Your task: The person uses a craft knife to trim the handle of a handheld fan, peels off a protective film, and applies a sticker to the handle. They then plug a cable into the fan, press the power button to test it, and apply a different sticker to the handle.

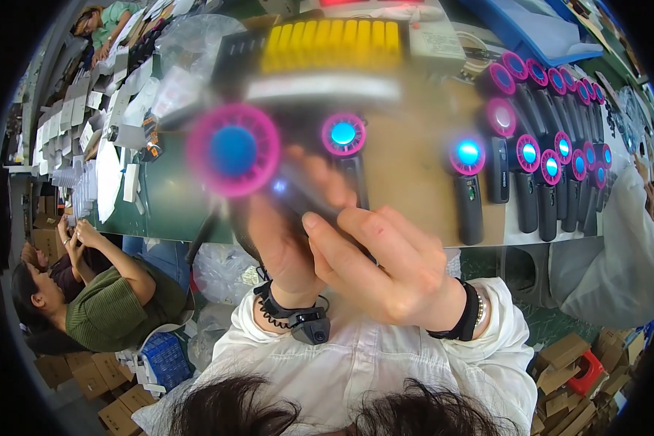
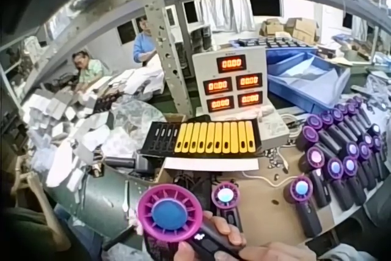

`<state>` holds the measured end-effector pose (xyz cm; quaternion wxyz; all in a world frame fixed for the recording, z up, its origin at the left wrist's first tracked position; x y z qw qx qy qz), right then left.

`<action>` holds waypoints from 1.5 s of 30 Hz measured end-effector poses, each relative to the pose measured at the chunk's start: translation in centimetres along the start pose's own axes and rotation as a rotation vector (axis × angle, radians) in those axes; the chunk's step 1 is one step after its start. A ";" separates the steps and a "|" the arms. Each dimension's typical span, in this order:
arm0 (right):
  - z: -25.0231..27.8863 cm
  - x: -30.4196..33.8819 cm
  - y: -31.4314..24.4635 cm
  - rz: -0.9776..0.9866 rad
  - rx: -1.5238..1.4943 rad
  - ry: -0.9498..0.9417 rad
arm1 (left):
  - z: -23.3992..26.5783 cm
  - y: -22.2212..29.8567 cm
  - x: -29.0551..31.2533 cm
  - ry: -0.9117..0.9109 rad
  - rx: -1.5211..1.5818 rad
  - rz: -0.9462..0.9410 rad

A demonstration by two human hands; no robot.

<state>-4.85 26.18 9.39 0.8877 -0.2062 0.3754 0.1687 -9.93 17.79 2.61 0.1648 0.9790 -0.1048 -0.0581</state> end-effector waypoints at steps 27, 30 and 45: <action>-0.9 -0.1 -0.3 0.005 -0.017 0.020 | 1.3 0.3 0.2 0.135 -0.027 -0.063; -0.9 -0.1 -0.3 0.005 -0.017 0.020 | 1.2 0.4 0.1 0.156 -0.048 -0.062; -0.9 -0.1 -0.2 -0.007 -0.021 0.032 | 1.2 0.5 -0.1 0.076 -0.053 -0.064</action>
Point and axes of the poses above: each hand's wrist, its own x-axis away from the middle knuckle, its own z-axis out of the back of the hand, y = z × x, the point moved 6 cm from there along -x, towards the middle knuckle, and after that the axes turned 15 degrees about x, right-handed, at the moved point
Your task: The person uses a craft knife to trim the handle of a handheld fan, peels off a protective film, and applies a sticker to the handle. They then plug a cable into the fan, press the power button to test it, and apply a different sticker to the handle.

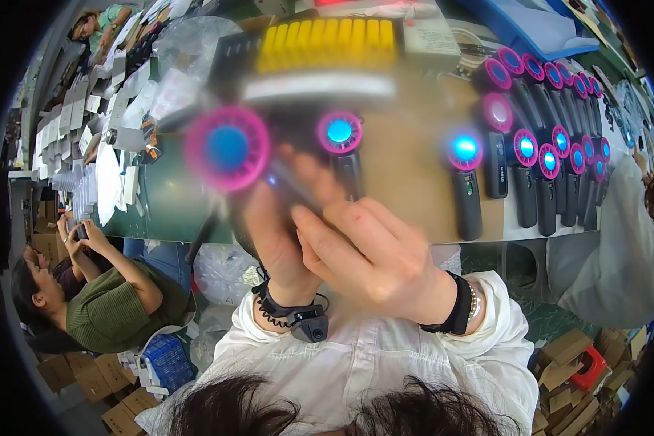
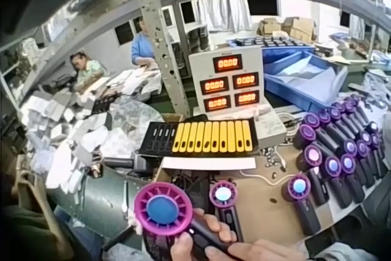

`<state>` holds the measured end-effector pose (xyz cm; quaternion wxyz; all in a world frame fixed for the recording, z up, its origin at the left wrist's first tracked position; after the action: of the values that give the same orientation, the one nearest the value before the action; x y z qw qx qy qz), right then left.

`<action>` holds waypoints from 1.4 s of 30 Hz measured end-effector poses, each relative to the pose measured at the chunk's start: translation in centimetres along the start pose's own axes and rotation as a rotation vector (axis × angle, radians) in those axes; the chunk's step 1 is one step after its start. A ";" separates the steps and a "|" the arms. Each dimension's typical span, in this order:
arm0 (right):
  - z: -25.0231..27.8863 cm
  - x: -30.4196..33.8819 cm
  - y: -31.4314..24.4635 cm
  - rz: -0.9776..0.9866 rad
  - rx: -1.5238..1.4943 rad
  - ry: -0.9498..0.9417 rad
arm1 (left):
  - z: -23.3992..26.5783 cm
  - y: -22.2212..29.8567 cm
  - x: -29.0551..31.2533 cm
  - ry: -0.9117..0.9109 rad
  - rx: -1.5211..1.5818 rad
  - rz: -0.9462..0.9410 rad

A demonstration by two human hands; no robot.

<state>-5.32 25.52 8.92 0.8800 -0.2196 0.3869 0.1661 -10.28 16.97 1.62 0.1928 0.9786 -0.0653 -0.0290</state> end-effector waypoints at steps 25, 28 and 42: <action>0.0 0.4 0.2 -0.010 0.028 -0.127 | -0.7 0.9 -0.3 0.049 0.011 0.013; 0.0 0.3 0.1 -0.003 0.029 -0.110 | -0.7 0.9 -0.3 0.034 0.005 0.013; -0.2 0.4 0.1 0.008 0.022 -0.118 | -0.2 0.6 -0.2 0.075 0.060 0.015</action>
<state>-5.24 25.51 8.46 0.9030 -0.1983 0.3370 0.1782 -10.52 16.50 2.06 0.1659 0.9838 -0.0663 0.0111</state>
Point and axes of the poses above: each hand's wrist, its own x-axis away from the middle knuckle, its own z-axis out of the back of the hand, y = z × x, the point moved 6 cm from there along -x, towards the middle knuckle, and after that the axes turned 15 degrees about x, right-handed, at the moved point
